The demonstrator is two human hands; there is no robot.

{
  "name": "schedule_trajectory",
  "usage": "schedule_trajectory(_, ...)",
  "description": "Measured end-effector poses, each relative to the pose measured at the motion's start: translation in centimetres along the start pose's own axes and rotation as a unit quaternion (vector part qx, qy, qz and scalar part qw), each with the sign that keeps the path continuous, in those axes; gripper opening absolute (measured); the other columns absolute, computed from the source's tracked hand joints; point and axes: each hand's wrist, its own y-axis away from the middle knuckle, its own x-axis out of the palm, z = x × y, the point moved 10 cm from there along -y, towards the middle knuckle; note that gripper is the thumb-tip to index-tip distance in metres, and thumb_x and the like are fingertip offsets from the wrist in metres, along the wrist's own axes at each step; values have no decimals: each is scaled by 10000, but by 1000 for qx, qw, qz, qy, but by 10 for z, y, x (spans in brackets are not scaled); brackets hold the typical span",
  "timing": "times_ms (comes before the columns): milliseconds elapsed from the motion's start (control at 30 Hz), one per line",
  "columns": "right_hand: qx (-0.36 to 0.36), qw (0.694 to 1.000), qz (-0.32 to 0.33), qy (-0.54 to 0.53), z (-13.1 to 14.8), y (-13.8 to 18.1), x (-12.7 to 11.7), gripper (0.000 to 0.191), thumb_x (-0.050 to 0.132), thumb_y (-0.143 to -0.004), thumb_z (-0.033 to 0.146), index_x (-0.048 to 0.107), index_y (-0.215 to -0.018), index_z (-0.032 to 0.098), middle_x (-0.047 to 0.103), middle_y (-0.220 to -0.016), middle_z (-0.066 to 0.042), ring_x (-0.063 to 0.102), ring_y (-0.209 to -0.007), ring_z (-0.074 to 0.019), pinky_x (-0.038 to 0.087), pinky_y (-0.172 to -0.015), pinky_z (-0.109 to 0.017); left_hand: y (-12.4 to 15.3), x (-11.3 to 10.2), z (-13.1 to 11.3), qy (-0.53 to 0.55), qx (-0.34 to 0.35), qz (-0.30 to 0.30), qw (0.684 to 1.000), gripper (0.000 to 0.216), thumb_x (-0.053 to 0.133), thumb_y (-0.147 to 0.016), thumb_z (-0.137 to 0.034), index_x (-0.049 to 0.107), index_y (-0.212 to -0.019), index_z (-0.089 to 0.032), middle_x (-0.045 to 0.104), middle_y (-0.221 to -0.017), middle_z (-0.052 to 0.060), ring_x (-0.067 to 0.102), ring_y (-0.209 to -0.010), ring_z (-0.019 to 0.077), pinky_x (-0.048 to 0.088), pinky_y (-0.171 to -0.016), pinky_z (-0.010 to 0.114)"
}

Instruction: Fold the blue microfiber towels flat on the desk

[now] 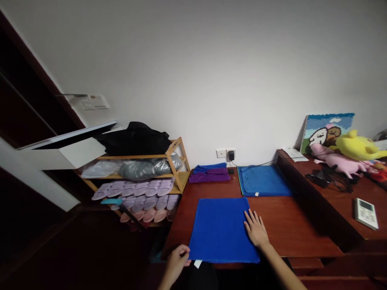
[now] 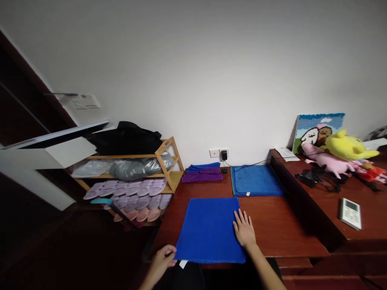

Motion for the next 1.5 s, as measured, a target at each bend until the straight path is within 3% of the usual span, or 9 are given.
schedule_trajectory(133, 72, 992, -59, -80, -30, 45, -26, 543, 357, -917, 514, 643, -1266, 212, 663, -1320, -149, 616, -1229, -288, 458, -1047, -422, 3, 1, -9, -35, 33, 3, 999, 433, 683, -611, -615, 677, -753, -206, 740, -756, 33, 733, -649, 248, 601, -583, 332)
schedule_trajectory(267, 230, 954, -6, -194, -72, 124, 5, 452, 449, -839, 708, 632, -942, 308, 732, -761, -65, 714, -725, -295, 530, -729, -415, 1, 0, -6, -30, 18, 7, 999, 454, 700, -580, -627, 693, -759, -210, 758, -773, 29, 738, -682, 239, 611, -625, 320)
schedule_trajectory(500, 244, 808, -67, -532, -56, 139, 36, 638, 697, -519, 791, 512, -850, 278, 672, -672, -2, 698, -677, -246, 554, -674, -361, 0, -1, -6, -8, 21, 5, 1000, 534, 710, -534, -692, 672, -738, -200, 722, -752, 22, 741, -744, 240, 630, -688, 336)
schedule_trajectory(633, 202, 861, -114, -453, -59, 127, 9, 531, 670, -559, 704, 579, -827, 254, 673, -709, 4, 671, -676, -212, 539, -673, -328, 3, 3, -10, -25, 35, 10, 999, 460, 703, -576, -646, 634, -718, -214, 689, -691, -7, 729, -712, 229, 620, -679, 344)
schedule_trajectory(800, 153, 928, -78, -329, -61, 134, 0, 361, 562, -679, 610, 629, -793, 273, 713, -738, 4, 697, -734, -228, 536, -727, -326, 11, 2, -18, -95, 66, 13, 993, 203, 674, -678, -430, 619, -709, -237, 637, -657, -31, 679, -651, 197, 558, -648, 304)
schedule_trajectory(1000, 101, 960, -106, -237, -51, 99, -39, 389, 456, -861, 548, 708, -935, 261, 762, -988, -59, 711, -933, -258, 540, -862, -350, 17, -9, -75, -321, 163, -67, 930, 155, 518, -856, -235, 670, -852, -263, 640, -964, 16, 665, -793, 156, 487, -749, 251)
schedule_trajectory(1100, 18, 982, -112, -153, -14, 42, -55, 496, 352, -938, 476, 713, -1157, 215, 722, -1212, -102, 655, -1150, -250, 481, -1041, -359, 11, 20, -117, -354, 227, -43, 906, 246, 436, -925, -231, 679, -943, -266, 672, -1044, 35, 679, -916, 173, 506, -858, 273)
schedule_trajectory(1233, -42, 998, -20, 41, 32, -38, -24, 633, 245, -986, 409, 428, -1527, 134, 405, -1608, -72, 312, -1503, -202, 232, -1244, -351, -6, 92, -164, -358, 319, 8, 877, 340, 400, -974, -276, 695, -1142, -260, 702, -1215, 67, 651, -1137, 225, 502, -1033, 380)
schedule_trajectory(1500, -1, 988, 51, 143, 2, -88, 48, 679, 226, -990, 469, 253, -1592, 158, 197, -1676, -32, 121, -1560, -235, 105, -1267, -470, -61, 254, -185, -396, 386, 72, 830, 500, 282, -1050, -366, 454, -1515, -302, 446, -1604, 29, 359, -1493, 225, 299, -1245, 465)
